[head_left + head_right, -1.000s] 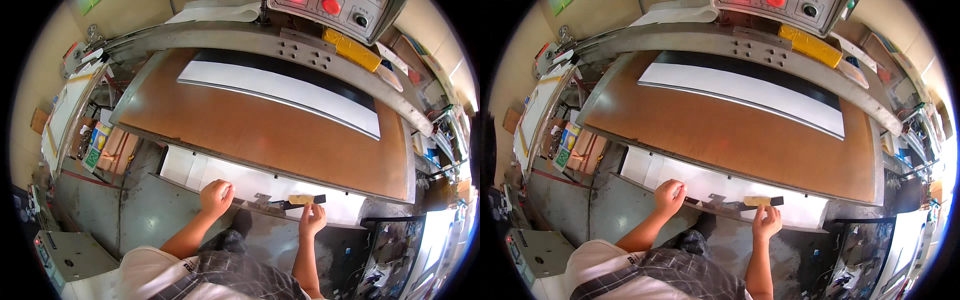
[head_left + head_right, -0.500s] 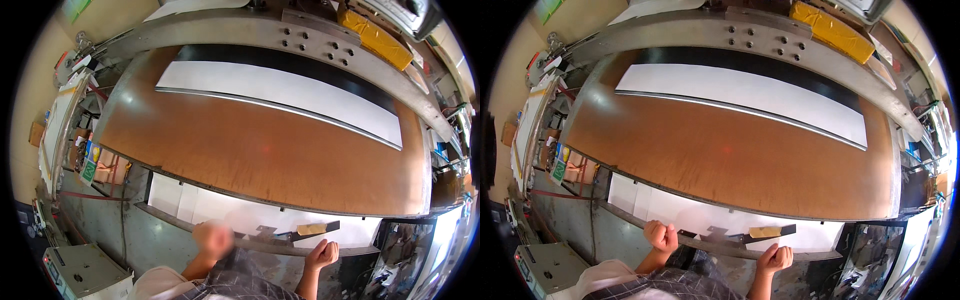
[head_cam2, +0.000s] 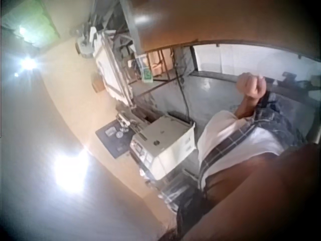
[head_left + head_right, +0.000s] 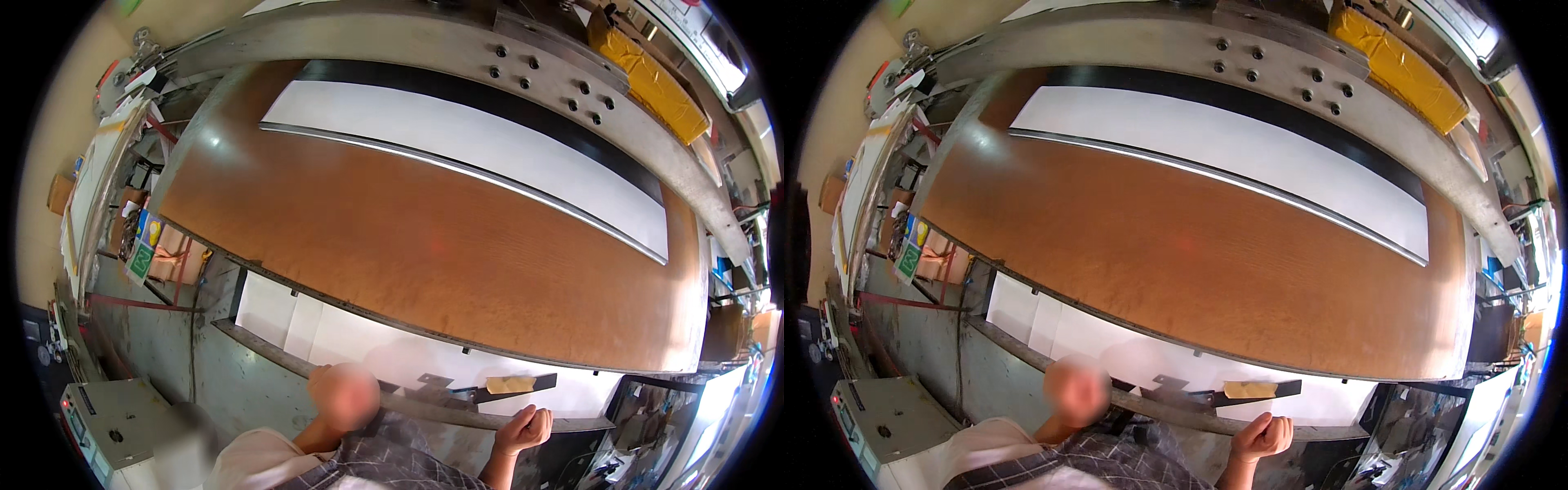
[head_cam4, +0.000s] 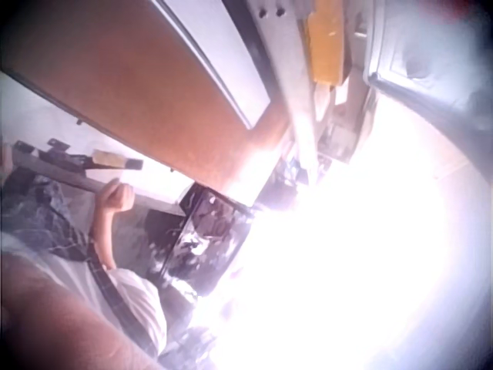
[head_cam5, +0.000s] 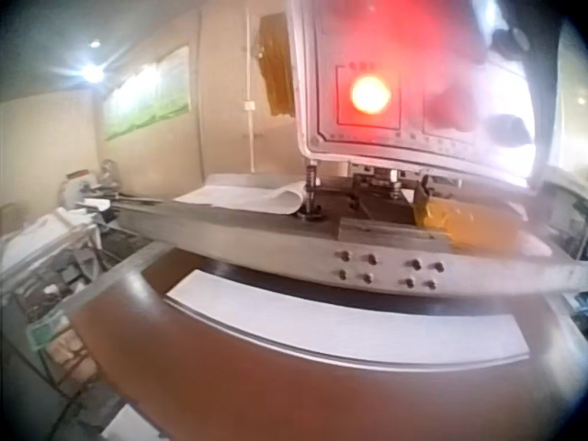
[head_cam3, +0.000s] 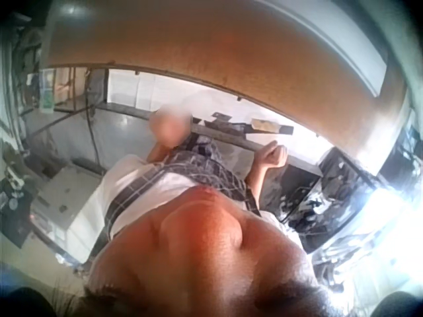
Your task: The person repeatedly picks up white rectangular sheets from a stack on a dark table, aligns them, and places them back down. The person then carries a stack of these sheets to a machine, places them on the machine's platform, and operates the machine's control panel.
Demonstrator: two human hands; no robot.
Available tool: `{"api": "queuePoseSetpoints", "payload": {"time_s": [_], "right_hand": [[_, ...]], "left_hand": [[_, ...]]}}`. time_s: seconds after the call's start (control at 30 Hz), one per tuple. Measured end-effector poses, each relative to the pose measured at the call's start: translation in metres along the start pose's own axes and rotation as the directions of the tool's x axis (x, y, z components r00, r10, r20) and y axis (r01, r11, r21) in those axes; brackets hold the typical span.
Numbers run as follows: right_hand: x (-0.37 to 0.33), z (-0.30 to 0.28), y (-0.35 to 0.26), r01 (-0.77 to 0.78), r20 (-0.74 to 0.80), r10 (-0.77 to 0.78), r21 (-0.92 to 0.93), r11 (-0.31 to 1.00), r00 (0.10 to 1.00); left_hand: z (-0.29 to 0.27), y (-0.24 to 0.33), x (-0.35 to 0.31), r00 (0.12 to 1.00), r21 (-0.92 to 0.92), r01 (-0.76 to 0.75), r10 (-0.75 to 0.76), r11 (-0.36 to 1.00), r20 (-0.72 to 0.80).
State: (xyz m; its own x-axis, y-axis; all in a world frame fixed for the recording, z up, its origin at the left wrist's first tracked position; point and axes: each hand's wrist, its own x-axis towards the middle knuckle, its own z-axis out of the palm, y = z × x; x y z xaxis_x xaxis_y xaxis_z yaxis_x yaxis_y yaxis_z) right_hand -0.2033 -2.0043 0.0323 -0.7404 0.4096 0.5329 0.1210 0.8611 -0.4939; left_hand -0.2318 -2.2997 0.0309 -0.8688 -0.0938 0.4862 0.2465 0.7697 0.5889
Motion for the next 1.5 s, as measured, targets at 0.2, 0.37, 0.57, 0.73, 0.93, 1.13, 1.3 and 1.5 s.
{"api": "queuePoseSetpoints", "payload": {"time_s": [0.2, 0.37, 0.57, 0.73, 0.93, 1.13, 1.3, 1.5], "right_hand": [[-0.006, 0.0, 0.002, 0.003, 0.008, -0.003, -0.01, 1.0, 1.0], [-0.004, 0.003, 0.002, 0.021, -0.045, -0.021, 0.009, 1.0, 0.999], [-0.002, 0.007, 0.0, 0.038, -0.082, -0.038, -0.004, 0.999, 0.996], [-0.003, 0.007, -0.005, 0.023, -0.085, -0.028, -0.051, 0.998, 0.996], [0.001, 0.0, -0.008, -0.012, -0.032, 0.008, -0.145, 0.989, 0.999], [0.01, -0.008, -0.027, -0.049, 0.134, 0.081, -0.227, 0.973, 0.988], [0.017, -0.017, -0.037, -0.107, 0.146, 0.151, -0.274, 0.956, 0.978], [0.024, -0.021, -0.042, -0.176, 0.25, 0.273, -0.349, 0.92, 0.929]], "left_hand": [[-0.005, -0.004, -0.007, 0.998, -0.022, 0.016, -0.014, 1.0, 0.069], [0.004, 0.012, 0.013, 0.982, 0.103, -0.161, 0.17, 0.982, -0.082], [0.001, 0.016, 0.018, 0.978, 0.147, -0.173, 0.187, 0.974, -0.088], [0.006, 0.003, 0.017, 0.93, 0.04, -0.272, 0.273, 0.962, -0.247], [-0.002, 0.006, 0.024, 0.957, -0.037, -0.232, 0.222, 0.972, -0.185], [-0.019, 0.002, 0.025, 0.995, 0.049, -0.096, 0.094, 0.994, 0.046], [-0.034, 0.017, 0.038, 0.984, 0.078, -0.044, 0.03, 0.996, 0.174], [-0.047, 0.022, 0.043, 0.961, 0.076, -0.046, 0.023, 0.996, 0.275]]}}
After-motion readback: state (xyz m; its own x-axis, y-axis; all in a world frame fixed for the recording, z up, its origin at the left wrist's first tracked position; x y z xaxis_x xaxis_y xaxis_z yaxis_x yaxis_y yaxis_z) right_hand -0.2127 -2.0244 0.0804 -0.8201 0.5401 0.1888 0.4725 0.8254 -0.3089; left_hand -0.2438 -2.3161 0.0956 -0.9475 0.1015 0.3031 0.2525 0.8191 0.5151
